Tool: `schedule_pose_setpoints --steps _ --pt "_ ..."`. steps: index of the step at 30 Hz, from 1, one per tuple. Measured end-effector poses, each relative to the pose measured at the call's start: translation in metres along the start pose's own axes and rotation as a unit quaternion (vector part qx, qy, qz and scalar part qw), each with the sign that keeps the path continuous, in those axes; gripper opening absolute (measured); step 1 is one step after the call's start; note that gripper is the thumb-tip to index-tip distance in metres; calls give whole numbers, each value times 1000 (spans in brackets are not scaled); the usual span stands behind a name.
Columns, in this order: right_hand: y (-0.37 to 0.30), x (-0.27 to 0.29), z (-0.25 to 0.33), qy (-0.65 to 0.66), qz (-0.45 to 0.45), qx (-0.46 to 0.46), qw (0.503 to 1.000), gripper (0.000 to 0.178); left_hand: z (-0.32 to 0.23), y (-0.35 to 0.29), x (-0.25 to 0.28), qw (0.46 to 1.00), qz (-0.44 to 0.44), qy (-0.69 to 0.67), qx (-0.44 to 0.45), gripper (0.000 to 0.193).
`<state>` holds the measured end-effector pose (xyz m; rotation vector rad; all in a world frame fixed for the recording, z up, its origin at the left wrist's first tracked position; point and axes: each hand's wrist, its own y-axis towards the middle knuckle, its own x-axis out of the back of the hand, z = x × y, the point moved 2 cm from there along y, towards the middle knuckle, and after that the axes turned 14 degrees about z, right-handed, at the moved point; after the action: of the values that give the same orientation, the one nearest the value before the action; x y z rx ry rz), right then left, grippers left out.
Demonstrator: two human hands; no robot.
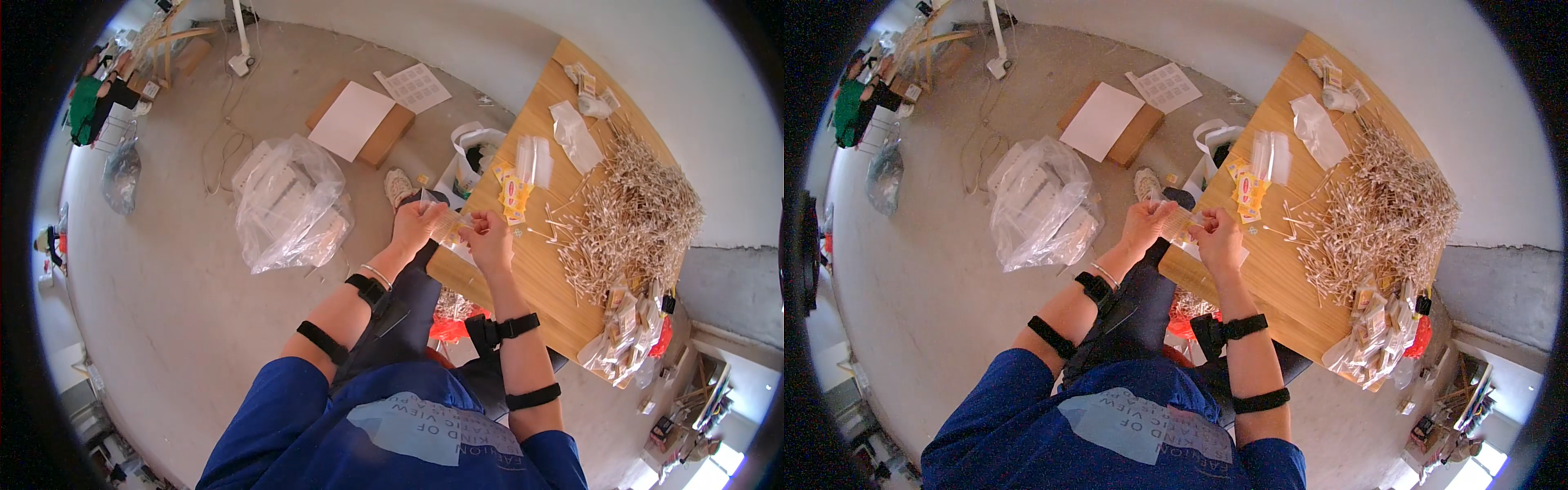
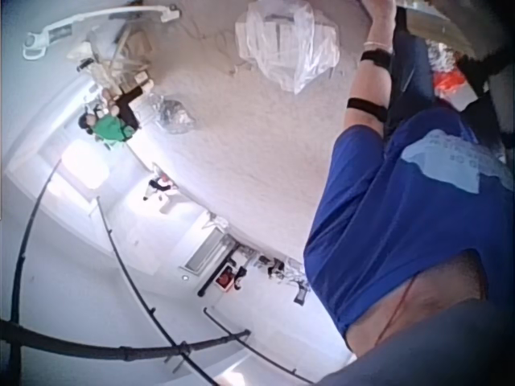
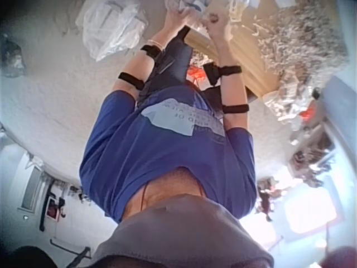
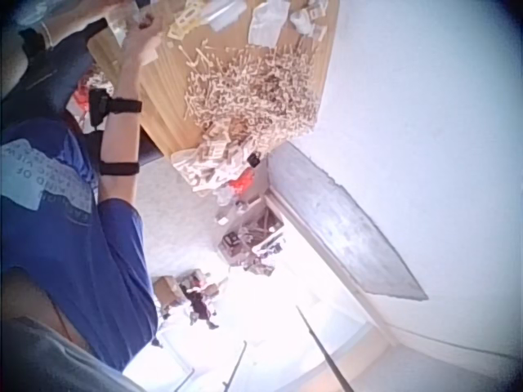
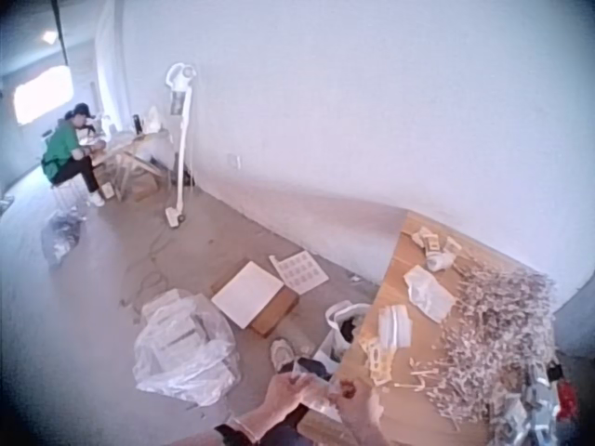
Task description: The person sits at a wooden table and packs cotton swabs into small clear plastic bags. They pick up a bag, insert a bundle of swabs, and seal it before moving on to the next one. The process is repeated continuously with a large pile of swabs on the table.
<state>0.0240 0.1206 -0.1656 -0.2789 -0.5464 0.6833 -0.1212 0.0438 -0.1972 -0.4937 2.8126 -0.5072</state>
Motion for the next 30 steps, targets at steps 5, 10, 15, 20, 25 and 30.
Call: schedule_pose_setpoints --steps 5,10,15,20,25,30 --pt "-5 0 3 -19 -39 7 999 34 14 6 3 1000 2 -23 -2 31" --pt "-3 3 7 -38 -33 45 998 34 18 9 6 1000 7 0 -1 32" --pt "1 2 3 -6 -18 23 1000 34 13 7 5 1000 20 -12 -5 35" --pt "-4 -2 1 43 -22 2 999 36 9 4 3 1000 17 -10 0 34" --pt "-7 4 -3 -56 -74 27 995 36 20 10 6 1000 16 -1 3 34" --pt "-7 3 1 -48 -74 17 996 37 22 10 5 1000 15 -21 10 31"
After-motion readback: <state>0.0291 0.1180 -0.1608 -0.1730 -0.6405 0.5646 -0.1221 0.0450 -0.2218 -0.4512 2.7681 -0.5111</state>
